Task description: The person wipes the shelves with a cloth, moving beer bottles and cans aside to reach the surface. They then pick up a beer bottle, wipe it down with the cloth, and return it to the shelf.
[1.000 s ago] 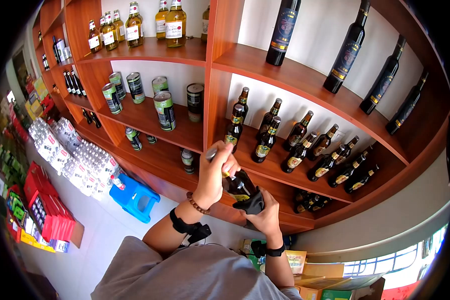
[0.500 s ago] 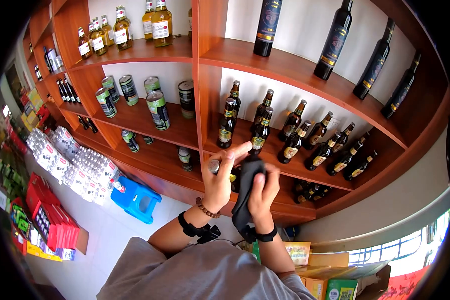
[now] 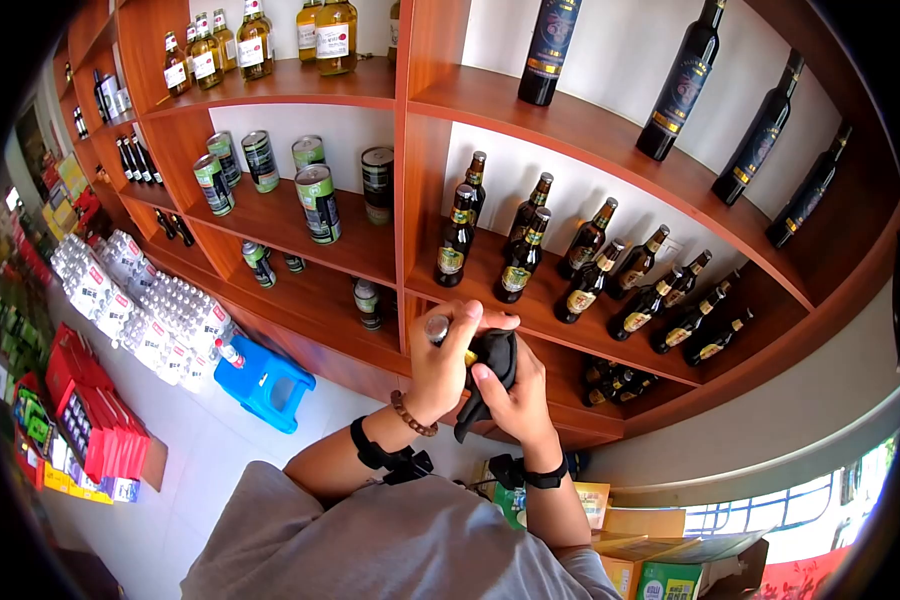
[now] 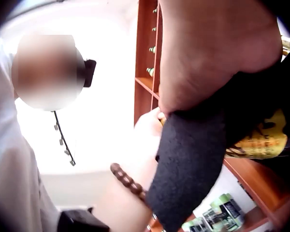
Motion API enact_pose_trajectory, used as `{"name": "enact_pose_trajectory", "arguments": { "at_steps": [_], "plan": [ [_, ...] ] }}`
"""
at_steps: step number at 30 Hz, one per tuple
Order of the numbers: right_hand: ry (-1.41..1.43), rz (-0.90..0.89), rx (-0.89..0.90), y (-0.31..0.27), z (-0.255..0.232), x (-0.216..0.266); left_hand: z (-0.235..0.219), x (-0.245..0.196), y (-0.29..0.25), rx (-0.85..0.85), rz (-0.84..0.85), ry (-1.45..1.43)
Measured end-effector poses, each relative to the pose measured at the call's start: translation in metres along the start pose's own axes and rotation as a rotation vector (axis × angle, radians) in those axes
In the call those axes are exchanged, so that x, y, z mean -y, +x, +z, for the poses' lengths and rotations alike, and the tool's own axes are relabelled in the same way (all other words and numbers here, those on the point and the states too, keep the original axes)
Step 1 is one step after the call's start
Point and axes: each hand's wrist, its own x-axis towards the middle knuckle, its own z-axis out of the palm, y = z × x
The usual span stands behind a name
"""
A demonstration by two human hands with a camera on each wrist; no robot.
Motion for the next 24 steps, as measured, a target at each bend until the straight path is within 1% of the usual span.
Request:
{"name": "enact_pose_trajectory", "arguments": {
  "at_steps": [2, 3, 5, 6, 7, 9, 11, 12, 13, 15, 16, 17, 19, 20, 21, 23, 24],
  "plan": [
    [0.0, -0.087, -0.068, 0.001, 0.006, 0.002, 0.003, -0.012, 0.005, 0.005, 0.04, -0.045],
    [0.008, -0.08, -0.048, -0.003, 0.005, 0.0, 0.005, -0.021, 0.007, 0.008, 0.016, -0.04],
    [0.015, -0.077, -0.009, -0.011, -0.003, -0.011, -0.006, -0.025, 0.013, 0.044, 0.03, -0.073],
    [0.074, -0.04, 0.024, -0.019, -0.007, -0.028, -0.003, -0.033, 0.013, -0.019, -0.038, -0.097],
    [0.119, 0.001, 0.082, -0.028, -0.011, -0.049, -0.008, -0.033, 0.016, -0.012, -0.031, -0.105],
    [0.262, 0.147, 0.166, -0.044, -0.021, -0.059, -0.012, -0.043, 0.018, 0.021, -0.046, -0.093],
    [0.514, 0.235, 0.073, -0.057, -0.017, -0.059, -0.013, -0.042, 0.018, 0.049, -0.052, -0.177],
    [0.582, 0.331, 0.088, -0.062, -0.017, -0.067, -0.014, -0.041, 0.017, 0.065, -0.061, -0.219],
    [0.656, 0.407, -0.003, -0.07, -0.012, -0.069, -0.012, -0.039, 0.015, 0.096, 0.0, -0.177],
    [0.934, 0.587, -0.234, -0.068, 0.011, -0.059, -0.003, -0.036, 0.011, 0.149, 0.124, -0.095],
    [0.976, 0.663, -0.26, -0.071, 0.018, -0.071, 0.002, -0.033, 0.009, 0.187, 0.17, -0.041],
    [0.92, 0.662, -0.319, -0.068, 0.024, -0.073, 0.003, -0.025, 0.009, 0.219, 0.192, -0.015],
    [0.816, 0.655, -0.331, -0.066, 0.018, -0.073, 0.006, -0.017, 0.006, 0.233, 0.141, -0.014],
    [0.709, 0.623, -0.339, -0.063, 0.015, -0.072, 0.004, -0.012, 0.006, 0.256, 0.188, 0.088],
    [0.714, 0.697, -0.361, -0.06, 0.011, -0.064, -0.001, -0.001, 0.007, 0.282, 0.243, 0.191],
    [0.691, 0.71, -0.381, -0.071, 0.005, -0.095, 0.0, 0.002, 0.004, 0.269, 0.27, 0.243],
    [0.686, 0.702, -0.43, -0.073, 0.006, -0.094, -0.001, 0.001, 0.004, 0.254, 0.244, 0.185]
  ]
}}
